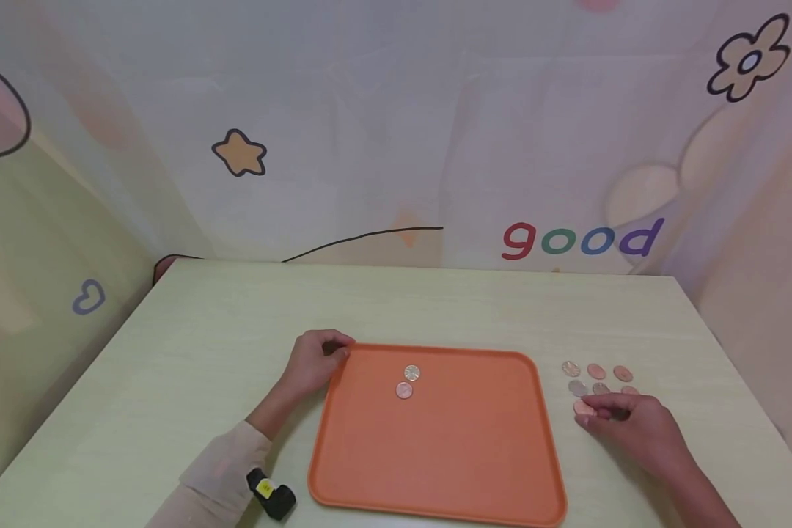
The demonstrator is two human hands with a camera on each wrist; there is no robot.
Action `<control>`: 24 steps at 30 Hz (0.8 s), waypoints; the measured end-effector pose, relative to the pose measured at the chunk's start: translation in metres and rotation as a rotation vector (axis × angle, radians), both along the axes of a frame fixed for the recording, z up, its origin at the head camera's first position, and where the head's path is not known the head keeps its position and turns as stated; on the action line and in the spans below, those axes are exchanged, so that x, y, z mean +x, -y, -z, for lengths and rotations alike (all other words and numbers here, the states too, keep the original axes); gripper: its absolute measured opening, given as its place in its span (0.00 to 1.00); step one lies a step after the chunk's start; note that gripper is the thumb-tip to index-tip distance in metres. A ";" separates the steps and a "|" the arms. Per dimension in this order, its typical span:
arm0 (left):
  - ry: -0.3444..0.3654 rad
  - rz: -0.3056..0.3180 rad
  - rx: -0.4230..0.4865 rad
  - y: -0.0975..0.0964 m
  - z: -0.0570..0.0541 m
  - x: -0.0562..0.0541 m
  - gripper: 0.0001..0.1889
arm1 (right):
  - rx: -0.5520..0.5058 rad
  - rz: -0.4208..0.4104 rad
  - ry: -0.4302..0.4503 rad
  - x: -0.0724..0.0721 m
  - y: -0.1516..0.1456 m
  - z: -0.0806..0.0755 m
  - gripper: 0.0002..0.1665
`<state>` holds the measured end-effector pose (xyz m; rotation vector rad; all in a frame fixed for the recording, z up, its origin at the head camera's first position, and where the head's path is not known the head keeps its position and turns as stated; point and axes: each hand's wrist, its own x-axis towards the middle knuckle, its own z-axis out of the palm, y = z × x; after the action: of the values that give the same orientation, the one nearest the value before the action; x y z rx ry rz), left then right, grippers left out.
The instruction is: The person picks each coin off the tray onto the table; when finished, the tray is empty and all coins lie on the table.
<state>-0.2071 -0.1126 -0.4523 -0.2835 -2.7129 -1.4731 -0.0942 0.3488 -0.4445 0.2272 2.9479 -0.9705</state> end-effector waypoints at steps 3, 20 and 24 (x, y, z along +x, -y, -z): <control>0.005 -0.001 -0.002 0.000 0.000 0.000 0.09 | 0.009 0.010 -0.004 0.000 0.000 0.000 0.28; -0.012 0.008 -0.011 0.001 -0.001 0.000 0.09 | 0.007 0.041 0.014 0.002 0.002 -0.002 0.30; -0.017 0.010 -0.020 0.000 0.000 0.000 0.09 | 0.035 0.004 -0.010 0.003 -0.001 0.000 0.30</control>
<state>-0.2072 -0.1129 -0.4524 -0.3095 -2.7188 -1.4399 -0.0908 0.3498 -0.4442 0.2302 2.9762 -0.9239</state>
